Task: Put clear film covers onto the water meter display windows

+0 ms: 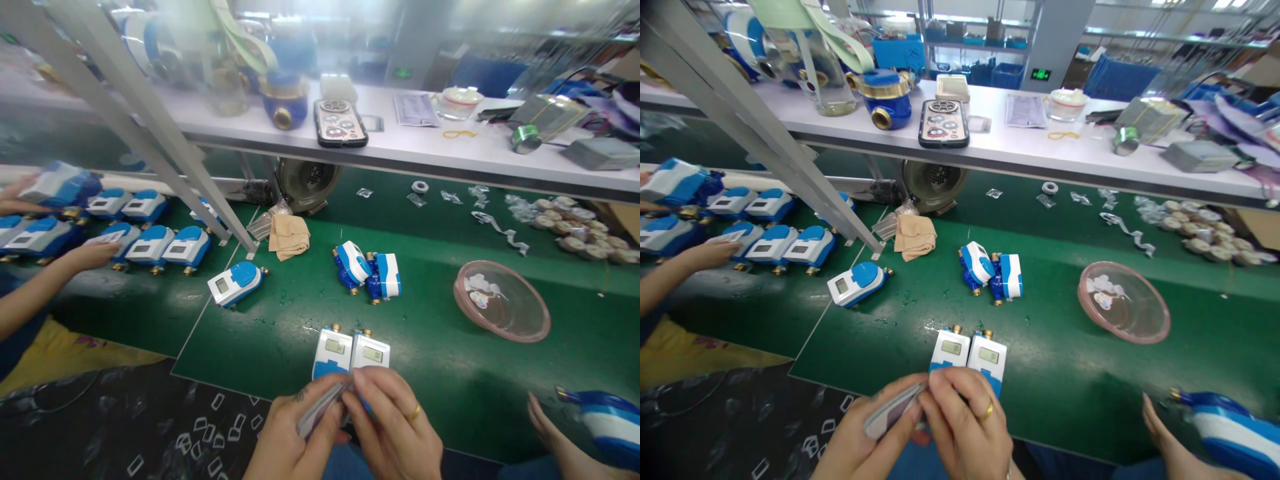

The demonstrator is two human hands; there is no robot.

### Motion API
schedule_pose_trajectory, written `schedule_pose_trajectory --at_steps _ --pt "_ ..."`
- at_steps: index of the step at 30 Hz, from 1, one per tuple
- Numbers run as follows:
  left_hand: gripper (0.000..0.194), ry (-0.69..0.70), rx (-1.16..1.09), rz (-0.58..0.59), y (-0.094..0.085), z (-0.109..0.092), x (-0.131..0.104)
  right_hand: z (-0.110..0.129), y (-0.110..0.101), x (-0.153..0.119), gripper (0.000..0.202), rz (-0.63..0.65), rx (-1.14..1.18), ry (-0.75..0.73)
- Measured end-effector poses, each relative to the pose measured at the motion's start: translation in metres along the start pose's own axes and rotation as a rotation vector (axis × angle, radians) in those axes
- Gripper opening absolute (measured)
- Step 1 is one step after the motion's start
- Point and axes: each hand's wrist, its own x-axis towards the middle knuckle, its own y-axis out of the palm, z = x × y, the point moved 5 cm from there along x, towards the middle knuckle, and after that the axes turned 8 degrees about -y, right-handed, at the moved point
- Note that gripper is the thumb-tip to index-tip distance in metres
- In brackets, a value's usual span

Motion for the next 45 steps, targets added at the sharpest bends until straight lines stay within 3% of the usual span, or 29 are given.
schedule_pose_trajectory --at_steps 2,6,12,21,30,33,35,37,39,42,45 --pt "0.03 0.003 0.022 0.039 -0.001 -0.002 0.0 0.0 0.002 0.002 0.035 0.01 0.012 0.017" --pt "0.034 -0.049 0.001 0.108 -0.001 -0.005 -0.001 0.003 0.0 -0.006 0.041 0.06 -0.025 -0.089" --pt "0.033 -0.024 -0.026 0.08 -0.003 -0.015 -0.004 0.004 -0.003 -0.014 0.043 0.054 -0.071 -0.131" --pt "0.029 0.015 0.002 0.048 -0.012 -0.022 -0.002 0.008 0.002 -0.003 0.041 0.074 -0.081 -0.181" --pt "0.03 0.056 0.109 0.152 -0.023 -0.02 0.01 0.008 0.01 0.02 0.029 0.189 -0.084 -0.261" --pt "0.022 0.044 0.017 0.161 -0.021 -0.021 0.015 0.009 0.015 0.027 0.022 0.144 -0.09 -0.308" --pt "0.016 -0.018 -0.195 0.109 -0.02 -0.016 0.019 0.012 0.02 0.026 0.019 0.094 -0.099 -0.265" --pt "0.014 -0.113 -0.44 0.036 -0.019 -0.004 0.024 0.013 0.026 0.02 0.017 0.066 -0.059 -0.132" --pt "0.024 -0.205 -0.634 0.009 -0.017 0.012 0.027 0.014 0.032 0.009 0.017 0.033 -0.002 0.034" --pt "0.036 -0.224 -0.746 0.054 -0.011 0.03 0.03 0.016 0.04 -0.012 0.02 0.018 0.057 0.204" --pt "0.035 -0.128 -0.7 0.065 -0.004 0.037 0.029 0.012 0.046 -0.032 0.017 0.043 0.142 0.346"
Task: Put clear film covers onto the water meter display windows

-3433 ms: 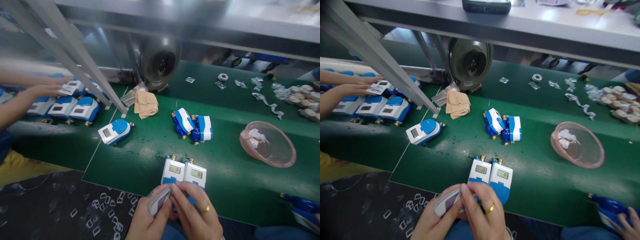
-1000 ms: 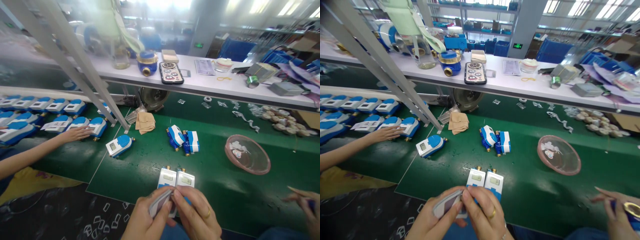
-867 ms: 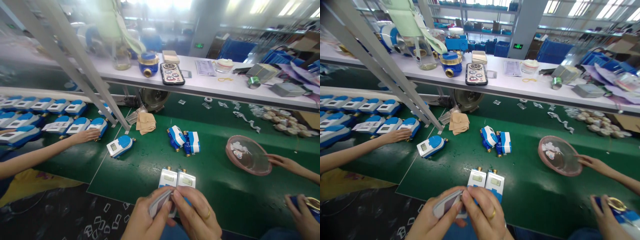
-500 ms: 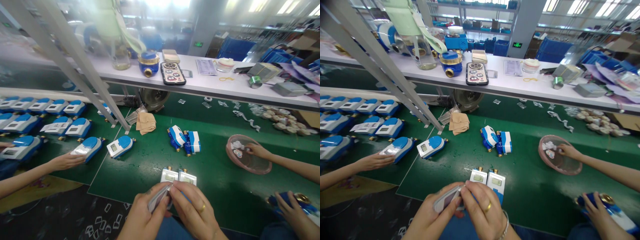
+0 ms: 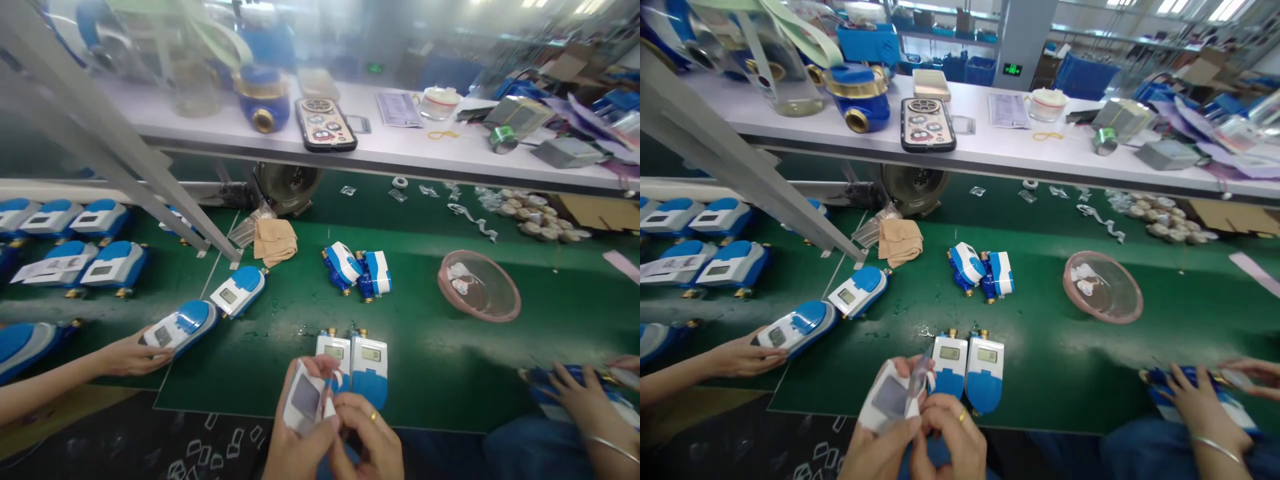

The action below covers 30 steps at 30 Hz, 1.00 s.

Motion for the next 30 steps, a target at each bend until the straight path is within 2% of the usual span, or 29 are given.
schedule_pose_trajectory --at_steps 3,6,8,10,12,15,18,21,22,23,25,27,28,30 --pt "0.033 0.11 0.136 -0.012 0.009 0.009 0.0 -0.011 0.0 -0.014 0.01 -0.035 0.117 0.14" --pt "0.019 0.251 0.318 -0.002 0.017 0.017 0.002 -0.021 -0.003 -0.027 0.01 -0.043 0.252 0.246" --pt "0.009 0.391 0.494 0.015 0.017 0.021 0.002 -0.029 -0.009 -0.038 0.015 -0.038 0.349 0.329" --pt "0.015 0.572 0.674 0.037 0.013 0.025 0.001 -0.039 -0.017 -0.051 0.022 -0.064 0.444 0.447" --pt "0.023 0.752 0.789 0.113 0.007 0.029 -0.002 -0.049 -0.027 -0.065 0.03 -0.12 0.525 0.596" --pt "0.028 0.889 0.867 0.291 -0.001 0.041 -0.005 -0.057 -0.04 -0.081 0.034 -0.198 0.595 0.808" --pt "0.023 1.017 1.005 0.365 -0.003 0.054 -0.01 -0.056 -0.049 -0.088 0.033 -0.236 0.607 0.962" --pt "0.027 1.14 1.108 0.404 0.0 0.063 -0.015 -0.057 -0.057 -0.093 0.035 -0.269 0.58 1.074" --pt "0.03 1.098 1.089 0.381 0.001 0.064 -0.013 -0.058 -0.06 -0.096 0.038 -0.282 0.571 1.106" --pt "0.033 0.976 1.026 0.328 0.001 0.064 -0.008 -0.061 -0.063 -0.099 0.041 -0.294 0.564 1.134" --pt "0.028 0.507 0.741 0.21 -0.006 0.071 0.009 -0.067 -0.069 -0.107 0.044 -0.307 0.554 1.175" --pt "0.019 0.026 0.396 0.156 -0.01 0.091 0.018 -0.077 -0.074 -0.117 0.045 -0.3 0.541 1.193" --pt "0.02 -0.145 0.258 0.147 -0.008 0.101 0.018 -0.082 -0.076 -0.122 0.045 -0.297 0.531 1.2" --pt "0.025 -0.332 0.087 0.122 -0.006 0.116 0.019 -0.093 -0.08 -0.132 0.043 -0.287 0.499 1.204"
